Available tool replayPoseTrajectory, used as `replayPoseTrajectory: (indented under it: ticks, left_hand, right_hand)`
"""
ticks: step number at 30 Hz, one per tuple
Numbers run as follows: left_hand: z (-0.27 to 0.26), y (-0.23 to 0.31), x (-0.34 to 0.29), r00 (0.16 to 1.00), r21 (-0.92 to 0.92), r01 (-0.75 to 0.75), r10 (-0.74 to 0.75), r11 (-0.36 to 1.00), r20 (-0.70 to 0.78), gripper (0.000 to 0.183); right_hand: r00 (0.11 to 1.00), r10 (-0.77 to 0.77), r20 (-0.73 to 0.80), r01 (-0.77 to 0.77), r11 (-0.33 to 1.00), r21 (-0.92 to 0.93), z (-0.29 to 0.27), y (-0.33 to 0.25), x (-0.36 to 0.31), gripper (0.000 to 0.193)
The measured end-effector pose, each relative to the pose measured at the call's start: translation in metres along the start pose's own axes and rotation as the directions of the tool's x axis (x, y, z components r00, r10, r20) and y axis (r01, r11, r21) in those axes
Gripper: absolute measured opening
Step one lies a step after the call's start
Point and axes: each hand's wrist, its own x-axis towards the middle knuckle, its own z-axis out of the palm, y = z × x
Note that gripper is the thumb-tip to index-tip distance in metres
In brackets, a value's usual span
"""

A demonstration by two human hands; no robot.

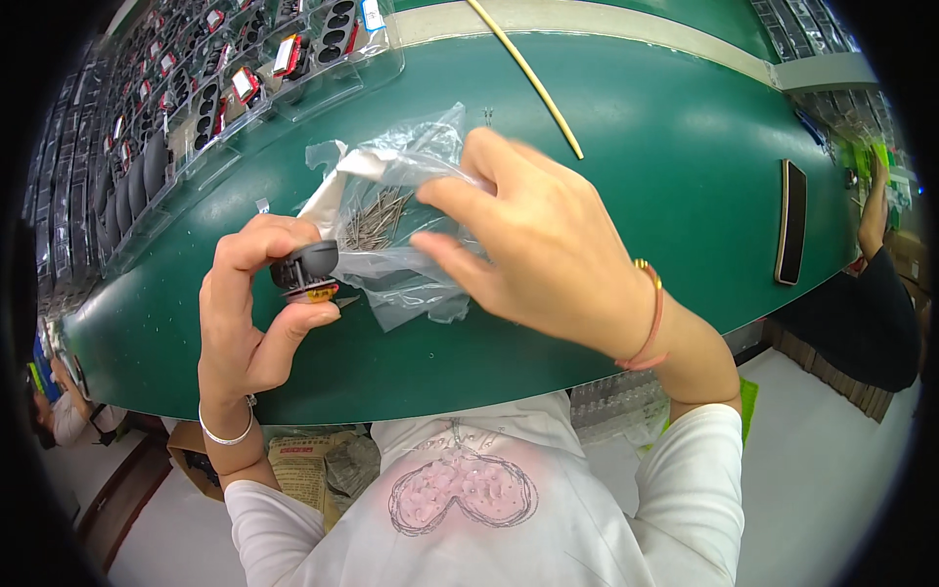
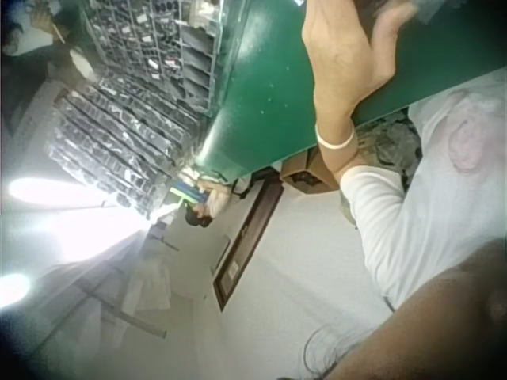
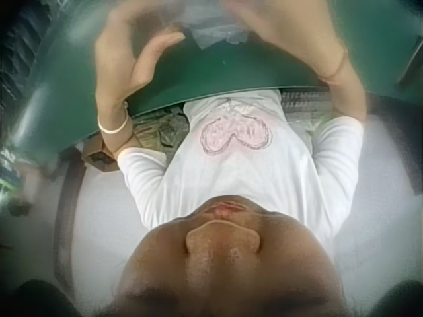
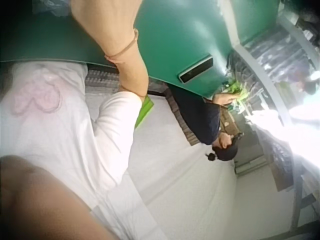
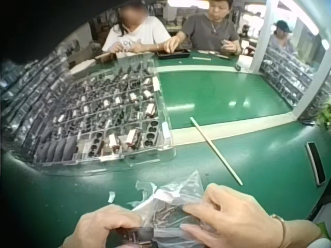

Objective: The person assembles small electronic devices, likely wireless earbuds, at a factory workstation. They use a wooden stick to manipulate internal components, insert small metal pins, and place the finished units into a green plastic tray.

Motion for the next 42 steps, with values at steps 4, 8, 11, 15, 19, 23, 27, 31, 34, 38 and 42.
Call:
replayPoseTrajectory:
  ticks: [4, 8, 11, 15, 19, 23, 27, 31, 34, 38, 42]
  left_hand:
    - [0.001, -0.006, -0.003, 0.999, -0.169, -0.022, 0.029, 0.985, 0.041, 0.046]
    - [0.000, -0.011, -0.002, 0.993, -0.120, 0.061, -0.049, 0.991, 0.104, 0.044]
    - [-0.010, -0.007, 0.000, 0.977, 0.109, 0.164, -0.177, 0.980, 0.121, 0.040]
    - [-0.022, 0.005, 0.001, 0.955, 0.142, 0.186, -0.213, 0.972, 0.209, 0.038]
    - [-0.019, 0.004, 0.001, 0.968, 0.101, 0.112, -0.132, 0.989, 0.215, 0.039]
    - [-0.007, 0.003, 0.001, 0.974, -0.025, 0.142, -0.135, 0.990, 0.183, 0.039]
    - [-0.001, 0.000, -0.001, 0.984, -0.148, 0.130, -0.109, 0.980, 0.141, 0.041]
    - [0.001, -0.001, -0.003, 0.976, -0.294, 0.210, -0.183, 0.932, 0.116, 0.043]
    - [0.000, -0.001, -0.004, 0.970, -0.383, 0.243, -0.222, 0.891, 0.100, 0.045]
    - [0.005, 0.001, -0.003, 0.967, -0.391, 0.252, -0.249, 0.885, 0.061, 0.047]
    - [0.015, 0.004, -0.003, 0.965, -0.529, 0.160, -0.246, 0.833, -0.095, 0.042]
  right_hand:
    - [0.960, -0.244, -0.136, 0.245, 0.969, -0.009, 0.006, 0.000, 0.000, 0.033]
    - [0.950, -0.280, 0.137, 0.296, 0.948, -0.113, 0.015, 0.004, -0.008, 0.032]
    - [0.965, -0.239, 0.109, 0.256, 0.946, -0.198, 0.019, 0.003, -0.009, 0.031]
    - [0.974, -0.219, 0.053, 0.225, 0.957, -0.185, 0.024, -0.003, -0.012, 0.027]
    - [0.972, -0.211, 0.104, 0.217, 0.975, -0.049, 0.027, -0.001, -0.010, 0.033]
    - [0.987, -0.123, 0.107, 0.126, 0.992, -0.029, 0.026, -0.010, -0.006, 0.044]
    - [0.995, -0.083, 0.058, 0.086, 0.995, -0.045, 0.036, -0.015, -0.006, 0.046]
    - [0.994, -0.093, 0.054, 0.097, 0.992, -0.075, 0.040, -0.015, -0.004, 0.041]
    - [0.992, -0.125, 0.025, 0.126, 0.989, -0.077, 0.044, -0.013, -0.003, 0.035]
    - [0.995, -0.099, -0.001, 0.099, 0.994, -0.038, 0.043, -0.014, -0.002, 0.033]
    - [0.993, -0.110, -0.049, 0.111, 0.994, 0.005, 0.054, -0.011, 0.000, 0.019]
